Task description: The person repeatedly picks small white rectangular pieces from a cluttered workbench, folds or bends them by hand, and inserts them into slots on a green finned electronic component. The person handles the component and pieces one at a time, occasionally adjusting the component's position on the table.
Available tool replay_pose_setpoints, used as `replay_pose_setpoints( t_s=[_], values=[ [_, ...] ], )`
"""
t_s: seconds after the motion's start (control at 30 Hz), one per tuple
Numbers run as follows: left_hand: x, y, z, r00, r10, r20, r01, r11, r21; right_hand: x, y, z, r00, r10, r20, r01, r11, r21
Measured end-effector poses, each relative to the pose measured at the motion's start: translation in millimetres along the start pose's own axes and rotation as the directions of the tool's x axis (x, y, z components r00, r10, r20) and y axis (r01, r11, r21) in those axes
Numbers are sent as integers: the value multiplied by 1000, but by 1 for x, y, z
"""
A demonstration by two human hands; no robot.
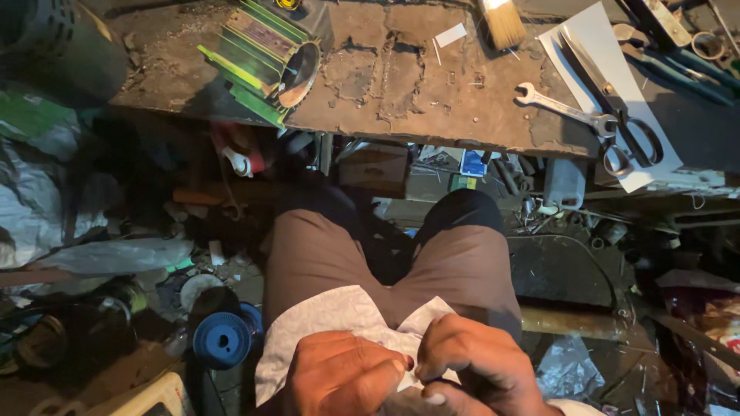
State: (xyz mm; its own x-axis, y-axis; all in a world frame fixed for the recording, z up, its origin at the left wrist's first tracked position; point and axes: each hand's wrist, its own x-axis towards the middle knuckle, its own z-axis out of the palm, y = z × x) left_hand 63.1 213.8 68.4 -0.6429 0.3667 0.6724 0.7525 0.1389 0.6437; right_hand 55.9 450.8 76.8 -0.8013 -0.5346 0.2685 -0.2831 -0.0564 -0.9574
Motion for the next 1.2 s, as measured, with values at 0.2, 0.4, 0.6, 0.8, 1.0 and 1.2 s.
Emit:
replay_pose_setpoints(
  t_s=[0.2, 0.4, 0.6, 0.8, 1.0, 1.2],
  values=[
    [-7, -6, -1, 999, -20, 41, 23, 998, -59, 4, 4, 12, 993, -100, -56, 92, 988, -125],
    [-9, 6, 11, 931, -364, 12, 350, 886, -305, 11, 3, 16, 973, -205, -107, 164, 937, -308],
    [-14, 8, 11, 865, -492, 99, 493, 799, -344, 6, 5, 18, 975, -198, -104, 150, 923, -354],
    [-7, 9, 7, 870, -478, 122, 492, 819, -295, -3, 8, 12, 996, 76, -42, -80, 993, -88],
    [-3, 5, 1, 842, -493, 221, 538, 797, -273, -10, 13, 16, 960, 273, -64, -253, 943, 216],
    [9, -17, 15, 591, -591, 548, 773, 223, -593, -7, 11, 3, 994, 91, -62, -94, 994, -49]
  ],
)
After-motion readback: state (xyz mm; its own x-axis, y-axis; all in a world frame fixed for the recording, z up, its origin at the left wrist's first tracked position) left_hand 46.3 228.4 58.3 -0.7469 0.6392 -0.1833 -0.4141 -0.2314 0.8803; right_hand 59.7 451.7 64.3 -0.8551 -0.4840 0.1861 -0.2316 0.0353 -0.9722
